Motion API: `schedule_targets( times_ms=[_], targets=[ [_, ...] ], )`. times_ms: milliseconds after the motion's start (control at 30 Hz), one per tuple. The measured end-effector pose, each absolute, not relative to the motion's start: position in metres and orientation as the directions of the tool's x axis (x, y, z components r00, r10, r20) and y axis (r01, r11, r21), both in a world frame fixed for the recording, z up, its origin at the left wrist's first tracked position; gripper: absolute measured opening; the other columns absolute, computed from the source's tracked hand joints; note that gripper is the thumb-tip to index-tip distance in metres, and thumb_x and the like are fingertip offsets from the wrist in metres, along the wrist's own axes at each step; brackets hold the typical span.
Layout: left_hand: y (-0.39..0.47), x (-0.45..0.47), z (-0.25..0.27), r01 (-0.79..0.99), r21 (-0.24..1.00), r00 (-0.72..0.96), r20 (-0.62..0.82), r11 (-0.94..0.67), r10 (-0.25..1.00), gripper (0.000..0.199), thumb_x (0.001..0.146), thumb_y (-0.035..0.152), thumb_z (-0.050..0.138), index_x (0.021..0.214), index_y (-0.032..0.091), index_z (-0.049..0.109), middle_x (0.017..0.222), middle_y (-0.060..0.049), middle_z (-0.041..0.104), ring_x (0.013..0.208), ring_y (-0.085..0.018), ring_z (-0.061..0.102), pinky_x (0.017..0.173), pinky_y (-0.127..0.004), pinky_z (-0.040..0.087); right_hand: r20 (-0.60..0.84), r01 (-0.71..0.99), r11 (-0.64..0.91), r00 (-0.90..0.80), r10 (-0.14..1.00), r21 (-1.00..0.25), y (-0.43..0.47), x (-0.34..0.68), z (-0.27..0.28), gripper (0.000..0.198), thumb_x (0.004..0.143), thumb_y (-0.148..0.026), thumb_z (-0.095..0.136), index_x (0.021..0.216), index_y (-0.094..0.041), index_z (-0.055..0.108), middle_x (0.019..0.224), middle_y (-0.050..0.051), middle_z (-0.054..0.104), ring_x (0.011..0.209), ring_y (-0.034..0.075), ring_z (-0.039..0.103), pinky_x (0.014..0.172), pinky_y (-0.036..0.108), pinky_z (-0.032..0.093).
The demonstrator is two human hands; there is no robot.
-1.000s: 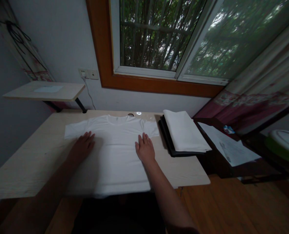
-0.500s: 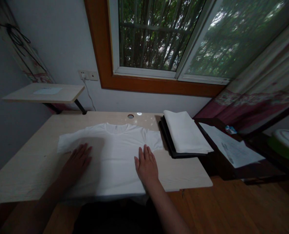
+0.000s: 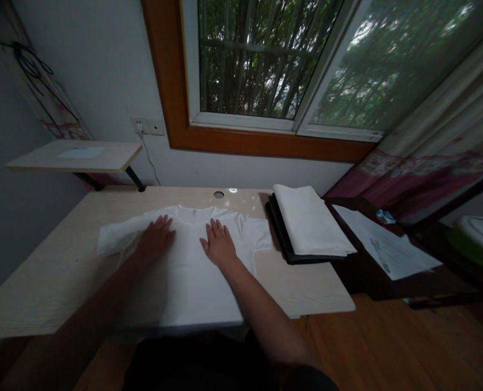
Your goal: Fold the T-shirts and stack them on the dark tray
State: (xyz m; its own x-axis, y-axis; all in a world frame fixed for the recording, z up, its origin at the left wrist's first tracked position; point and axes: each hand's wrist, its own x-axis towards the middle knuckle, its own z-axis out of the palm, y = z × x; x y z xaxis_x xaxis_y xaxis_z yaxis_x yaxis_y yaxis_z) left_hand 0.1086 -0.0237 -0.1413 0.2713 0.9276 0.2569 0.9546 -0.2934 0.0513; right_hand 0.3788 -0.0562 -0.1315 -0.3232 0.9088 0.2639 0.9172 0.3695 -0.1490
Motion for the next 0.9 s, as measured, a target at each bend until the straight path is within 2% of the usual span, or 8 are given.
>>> schedule_targets(
  times_ms=[167,333,433,567,700,900],
  targets=[
    [0.006,0.102,-0.150,0.969,0.056,0.211,0.313,-0.240,0.926,0.059,0.104,0.043,0.032,0.151,0.009,0.048,0.162,-0.019,0.041,0.152,-0.032,0.037,0.124,-0.055,0.028,0.228,0.933,0.330,-0.293,0.929,-0.144,-0.018,0.388,-0.136,0.059,0.107,-0.047,0.042,0.156,-0.015,0.044,0.167,0.016,0.032,0.156,0.030,0.029,0.126,0.051,0.025],
    [0.015,0.086,-0.153,0.972,0.041,0.209,0.307,-0.233,0.928,0.061,0.104,0.044,0.032,0.152,0.010,0.046,0.164,-0.018,0.037,0.154,-0.031,0.033,0.125,-0.053,0.024,0.222,0.957,0.251,-0.216,0.951,-0.146,0.005,0.428,-0.136,0.056,0.107,-0.046,0.042,0.155,-0.017,0.045,0.166,0.016,0.033,0.155,0.032,0.030,0.124,0.055,0.026],
    [0.020,0.078,-0.153,0.969,0.045,0.221,0.286,-0.243,0.932,0.061,0.104,0.045,0.032,0.153,0.013,0.046,0.165,-0.016,0.036,0.155,-0.030,0.031,0.126,-0.054,0.023,0.259,0.944,0.284,-0.236,0.937,-0.168,0.012,0.446,-0.132,0.050,0.107,-0.040,0.043,0.150,-0.016,0.052,0.164,0.016,0.038,0.152,0.031,0.036,0.123,0.053,0.028],
    [0.028,0.064,-0.152,0.967,0.039,0.232,0.274,-0.252,0.933,0.062,0.104,0.045,0.030,0.154,0.012,0.044,0.166,-0.016,0.035,0.155,-0.030,0.030,0.126,-0.055,0.022,0.393,0.910,0.329,-0.214,0.894,-0.253,0.013,0.466,-0.128,0.045,0.107,-0.031,0.037,0.143,-0.015,0.058,0.155,0.015,0.052,0.143,0.027,0.047,0.120,0.046,0.036],
    [0.032,0.051,-0.150,0.965,0.020,0.247,0.272,-0.262,0.930,0.062,0.104,0.044,0.029,0.155,0.012,0.043,0.166,-0.015,0.034,0.156,-0.031,0.029,0.125,-0.056,0.023,0.483,0.934,0.225,-0.066,0.873,-0.279,0.004,0.492,-0.133,0.043,0.104,-0.024,0.039,0.139,-0.013,0.061,0.144,0.017,0.059,0.132,0.029,0.052,0.114,0.046,0.041],
    [0.033,0.041,-0.150,0.965,0.010,0.251,0.256,-0.262,0.934,0.062,0.104,0.044,0.030,0.155,0.011,0.042,0.166,-0.017,0.034,0.155,-0.032,0.030,0.125,-0.057,0.024,0.463,0.979,0.052,0.046,0.885,-0.197,-0.018,0.521,-0.134,0.038,0.101,-0.022,0.044,0.133,-0.015,0.064,0.131,0.018,0.062,0.118,0.031,0.054,0.103,0.044,0.044]
  ],
)
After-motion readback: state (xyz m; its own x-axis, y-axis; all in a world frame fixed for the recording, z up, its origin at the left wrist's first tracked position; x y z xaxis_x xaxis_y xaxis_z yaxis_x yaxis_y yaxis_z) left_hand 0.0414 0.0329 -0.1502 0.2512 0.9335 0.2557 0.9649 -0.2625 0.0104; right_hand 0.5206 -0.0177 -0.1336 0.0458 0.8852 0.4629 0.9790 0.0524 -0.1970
